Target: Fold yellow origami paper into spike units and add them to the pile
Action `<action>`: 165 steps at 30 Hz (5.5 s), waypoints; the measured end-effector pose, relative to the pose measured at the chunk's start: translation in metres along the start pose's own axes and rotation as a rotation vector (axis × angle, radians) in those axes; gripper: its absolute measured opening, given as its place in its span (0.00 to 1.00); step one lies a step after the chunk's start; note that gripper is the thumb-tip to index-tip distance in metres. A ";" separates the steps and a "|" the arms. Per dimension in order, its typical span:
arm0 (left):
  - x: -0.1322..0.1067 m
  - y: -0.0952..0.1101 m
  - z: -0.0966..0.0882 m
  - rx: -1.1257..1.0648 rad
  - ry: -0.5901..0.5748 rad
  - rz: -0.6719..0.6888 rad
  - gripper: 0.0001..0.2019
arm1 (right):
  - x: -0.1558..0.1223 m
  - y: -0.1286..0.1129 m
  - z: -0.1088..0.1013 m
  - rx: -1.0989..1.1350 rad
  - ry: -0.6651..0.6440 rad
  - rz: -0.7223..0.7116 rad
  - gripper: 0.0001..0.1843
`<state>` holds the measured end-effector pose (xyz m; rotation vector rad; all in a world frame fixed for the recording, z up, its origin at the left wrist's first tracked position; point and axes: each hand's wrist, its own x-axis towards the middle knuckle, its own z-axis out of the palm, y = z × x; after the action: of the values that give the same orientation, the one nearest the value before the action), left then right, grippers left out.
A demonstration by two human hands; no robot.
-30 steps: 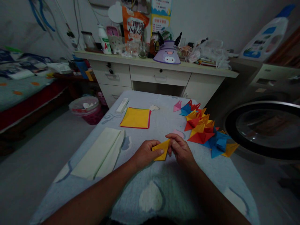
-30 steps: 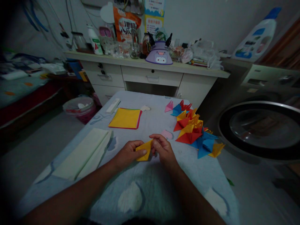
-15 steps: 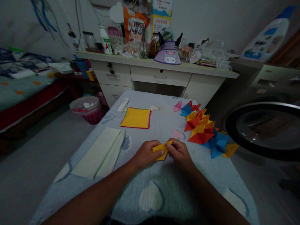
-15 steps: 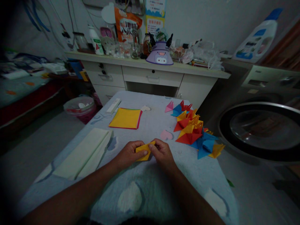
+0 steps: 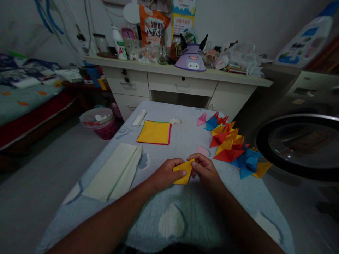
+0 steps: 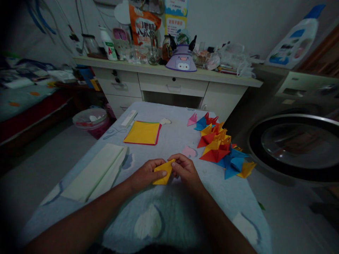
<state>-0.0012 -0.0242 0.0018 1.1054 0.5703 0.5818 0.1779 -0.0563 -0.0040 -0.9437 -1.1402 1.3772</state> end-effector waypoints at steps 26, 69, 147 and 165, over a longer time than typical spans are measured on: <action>0.001 0.000 0.001 0.173 0.111 0.037 0.21 | 0.000 -0.006 0.012 -0.068 0.066 0.022 0.19; 0.000 0.004 0.002 0.462 0.236 0.124 0.15 | -0.001 -0.011 0.006 -0.205 0.095 -0.012 0.14; -0.005 0.011 0.009 0.730 0.241 0.303 0.09 | -0.001 -0.013 0.010 -0.335 0.086 -0.131 0.09; 0.005 0.003 0.004 0.086 0.340 0.192 0.13 | 0.006 0.000 0.006 -0.140 0.102 -0.003 0.14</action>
<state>0.0048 -0.0223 0.0053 1.1580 0.7929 0.9295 0.1713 -0.0512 -0.0027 -1.0999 -1.1714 1.2446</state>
